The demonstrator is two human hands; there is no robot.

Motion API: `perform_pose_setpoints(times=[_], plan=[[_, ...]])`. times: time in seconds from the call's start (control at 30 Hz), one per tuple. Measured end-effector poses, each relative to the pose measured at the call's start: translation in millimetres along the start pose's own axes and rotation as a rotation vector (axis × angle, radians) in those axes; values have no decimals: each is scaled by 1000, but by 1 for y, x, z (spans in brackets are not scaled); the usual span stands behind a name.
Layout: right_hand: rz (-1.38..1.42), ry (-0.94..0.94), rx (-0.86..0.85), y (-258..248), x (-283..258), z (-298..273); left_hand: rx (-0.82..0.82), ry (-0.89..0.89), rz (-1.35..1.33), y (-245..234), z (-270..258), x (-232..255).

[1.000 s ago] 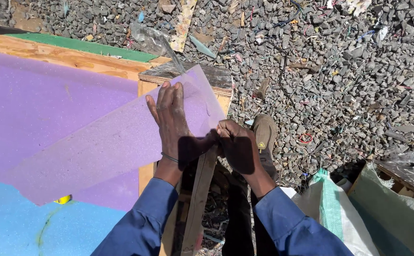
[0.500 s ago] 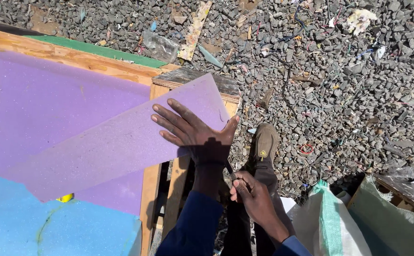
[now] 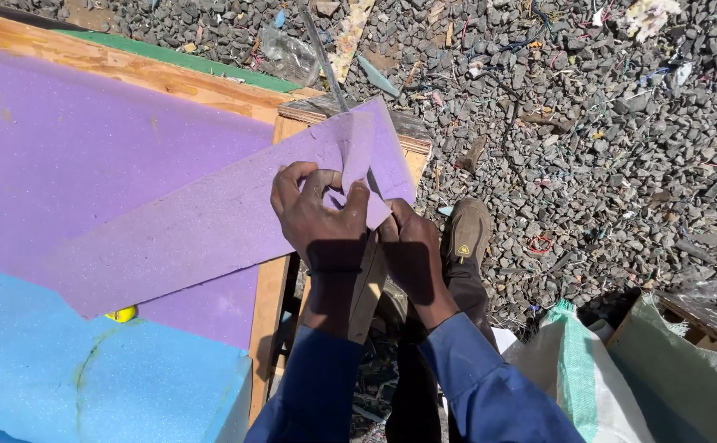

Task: Measuring a purple foam sheet with a tape measure and cutting it into strips using a knife and a metal straight edge.

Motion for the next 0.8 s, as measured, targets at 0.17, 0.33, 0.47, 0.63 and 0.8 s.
perform_pose_setpoints(times=[0.17, 0.33, 0.47, 0.63, 0.8], plan=[[-294, 93, -210, 14, 61, -108, 8, -183, -112, -17, 7, 13], [-174, 161, -241, 22, 34, -85, 29, -367, -307, -39, 5, -4], [-77, 21, -79, 0, -62, 12, 25, -405, -507, -37, 5, -14], [-154, 96, -254, 28, 36, -81, 34, -447, -582, -44, 2, -57], [-225, 60, -296, 45, 56, -82, 99, -570, -790, -49, 3, -119]])
Point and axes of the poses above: each hand's wrist, its own z-axis towards the middle knuckle, its own y-axis out of the palm, x = y × z, the point moved 6 cm from there along z, towards the middle knuckle, and after that the axes turned 12 degrees about -z, right-handed, at the moved point
